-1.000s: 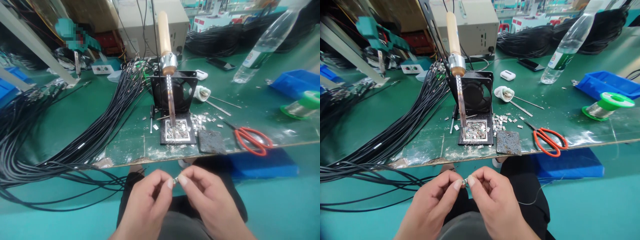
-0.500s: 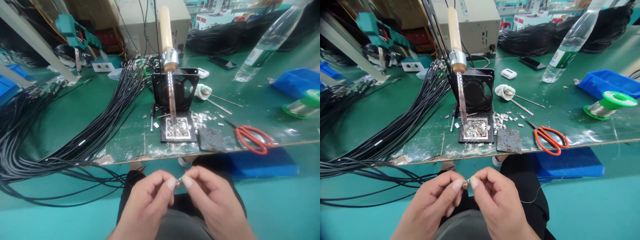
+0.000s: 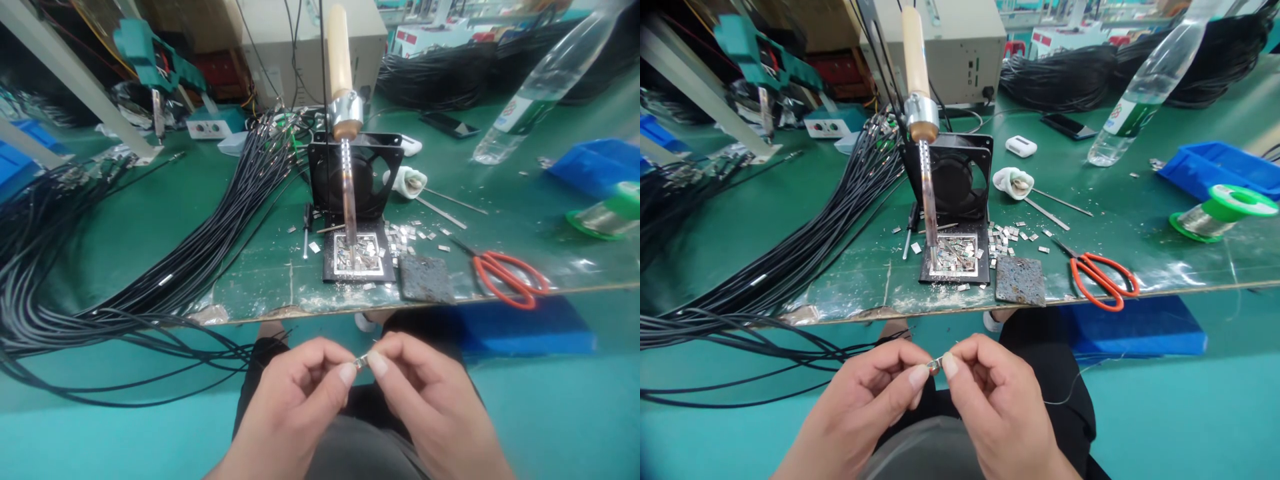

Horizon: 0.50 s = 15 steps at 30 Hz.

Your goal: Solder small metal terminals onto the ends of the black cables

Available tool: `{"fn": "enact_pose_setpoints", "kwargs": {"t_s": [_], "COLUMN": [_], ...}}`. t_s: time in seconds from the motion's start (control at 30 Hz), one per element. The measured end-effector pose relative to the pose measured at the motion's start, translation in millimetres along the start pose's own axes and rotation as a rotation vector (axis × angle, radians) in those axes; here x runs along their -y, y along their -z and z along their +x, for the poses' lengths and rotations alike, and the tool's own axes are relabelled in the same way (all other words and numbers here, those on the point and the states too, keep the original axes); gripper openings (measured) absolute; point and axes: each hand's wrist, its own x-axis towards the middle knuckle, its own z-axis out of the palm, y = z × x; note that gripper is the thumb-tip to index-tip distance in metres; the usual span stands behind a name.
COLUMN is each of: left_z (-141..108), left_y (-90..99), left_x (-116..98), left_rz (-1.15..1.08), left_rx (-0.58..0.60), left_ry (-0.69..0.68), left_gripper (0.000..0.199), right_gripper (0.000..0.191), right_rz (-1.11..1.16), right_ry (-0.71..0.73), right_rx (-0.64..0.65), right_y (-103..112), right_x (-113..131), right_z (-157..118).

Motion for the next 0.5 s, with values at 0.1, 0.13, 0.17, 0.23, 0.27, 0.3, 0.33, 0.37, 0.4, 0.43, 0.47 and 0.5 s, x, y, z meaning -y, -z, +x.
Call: {"fn": "enact_pose_setpoints", "kwargs": {"t_s": [0.1, 0.13, 0.17, 0.23, 0.27, 0.3, 0.33, 0.37, 0.4, 0.43, 0.47, 0.5], "left_z": [0, 0, 0, 1, 1, 1, 1, 1, 1, 1, 1, 1], "left_y": [-1.3, -1.7, -2.0, -2.0, -1.5, -0.8, 0.1, 1.1, 2.2, 3.1, 3.7, 4.1], "left_x": [-2, -2, -2, -2, -2, -2, -2, -2, -3, -3, -4, -5], "left_rz": [0.0, 0.002, 0.004, 0.007, 0.007, 0.005, 0.005, 0.007, 0.012, 0.02, 0.028, 0.036], "left_rx": [-0.01, -0.013, -0.015, -0.014, -0.01, -0.004, 0.004, 0.009, 0.014, 0.016, 0.018, 0.021], "left_ry": [0.008, 0.015, 0.022, 0.032, 0.032, 0.031, 0.032, 0.035, 0.043, 0.055, 0.067, 0.076], "left_gripper": [0.033, 0.033, 0.034, 0.034, 0.034, 0.034, 0.034, 0.034, 0.034, 0.034, 0.035, 0.035], "right_gripper": [0.036, 0.037, 0.036, 0.036, 0.036, 0.035, 0.034, 0.032, 0.029, 0.025, 0.019, 0.013], "right_rz": [-0.017, -0.036, -0.054, -0.073, -0.074, -0.077, -0.093, -0.129, -0.183, -0.249, -0.324, -0.392], "right_ry": [-0.003, 0.004, 0.013, 0.028, 0.036, 0.049, 0.073, 0.112, 0.171, 0.253, 0.349, 0.45], "right_rx": [-0.009, 0.01, 0.025, 0.044, 0.04, 0.032, 0.005, -0.037, -0.08, -0.113, -0.121, -0.104], "right_y": [1, 1, 1, 2, 2, 2, 3, 4, 6, 9, 12, 16], "right_x": [0, 0, -1, -1, -1, -2, -2, -2, -2, -1, -1, 1], "right_z": [0, 0, 0, 0, 0, 0, 1, 1, 1, 1, 2, 3]}}
